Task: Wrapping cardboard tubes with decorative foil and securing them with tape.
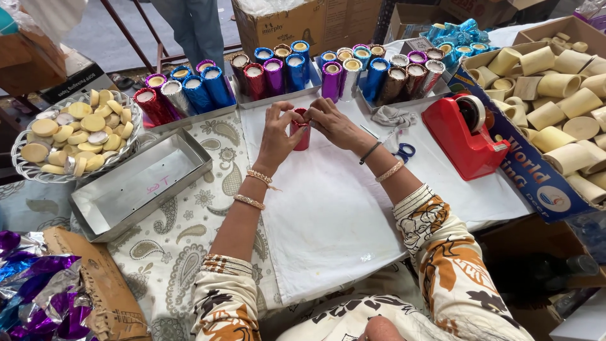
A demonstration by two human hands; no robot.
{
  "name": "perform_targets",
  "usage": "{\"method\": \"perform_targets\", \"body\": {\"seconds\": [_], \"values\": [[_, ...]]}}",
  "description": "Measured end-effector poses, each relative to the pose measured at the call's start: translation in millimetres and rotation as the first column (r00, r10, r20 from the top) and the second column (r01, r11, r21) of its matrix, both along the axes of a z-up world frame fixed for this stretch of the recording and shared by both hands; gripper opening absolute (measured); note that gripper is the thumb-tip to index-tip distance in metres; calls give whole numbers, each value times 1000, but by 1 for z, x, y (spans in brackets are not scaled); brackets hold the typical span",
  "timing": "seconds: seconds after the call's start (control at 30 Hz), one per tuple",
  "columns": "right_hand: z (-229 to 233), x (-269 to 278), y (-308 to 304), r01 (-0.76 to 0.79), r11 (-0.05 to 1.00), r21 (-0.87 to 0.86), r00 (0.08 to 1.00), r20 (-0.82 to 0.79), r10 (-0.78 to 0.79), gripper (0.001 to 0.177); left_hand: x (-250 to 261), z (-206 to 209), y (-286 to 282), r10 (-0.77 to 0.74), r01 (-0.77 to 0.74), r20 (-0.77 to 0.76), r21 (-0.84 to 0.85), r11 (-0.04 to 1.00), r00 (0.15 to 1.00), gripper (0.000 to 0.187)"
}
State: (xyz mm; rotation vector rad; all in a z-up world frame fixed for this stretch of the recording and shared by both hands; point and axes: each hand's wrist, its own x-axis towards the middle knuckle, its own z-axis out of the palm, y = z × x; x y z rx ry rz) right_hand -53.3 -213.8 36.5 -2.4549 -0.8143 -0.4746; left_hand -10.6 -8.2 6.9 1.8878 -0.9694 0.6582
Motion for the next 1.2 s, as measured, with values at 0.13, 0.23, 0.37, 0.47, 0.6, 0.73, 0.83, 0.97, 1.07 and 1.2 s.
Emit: {"method": "perform_targets", "body": {"seconds": [0.13,0.23,0.37,0.47,0.6,0.73,0.83,0.97,1.07,1.2], "values": [[0,1,-1,6,1000,-5,999,-40,-6,18,-1,-2,-2,4,-4,-20,-13,1000,1000,28],[-2,2,-1,-19,999,31,998,-56,21,19,-1,-4,-3,-8,7,-38,-37,999,999,28],[-9,11,-9,-60,994,87,997,-52,65,18,3,-6,-3,-32,30,-52,-36,999,998,24],[-14,15,-14,-78,985,151,994,-65,88,17,3,-7,-1,-48,47,-54,-8,999,997,22],[-3,8,-11,-61,956,286,987,-124,100,18,4,-4,5,-41,44,-61,52,998,997,18],[-13,14,-14,-30,976,215,996,-78,48,16,7,-7,5,-24,30,-69,82,996,997,19],[-15,16,-11,-24,993,118,1000,-10,25,15,8,-7,7,-22,31,-94,92,995,995,18],[3,2,-12,47,997,57,997,57,-51,18,5,-5,5,-16,25,-91,106,994,996,17],[22,-18,-30,154,987,38,977,146,-158,18,2,-5,2,-1,10,-72,126,992,997,15],[48,-68,-76,364,924,116,878,290,-382,13,-5,3,1,63,-54,-51,163,985,997,14]]}}
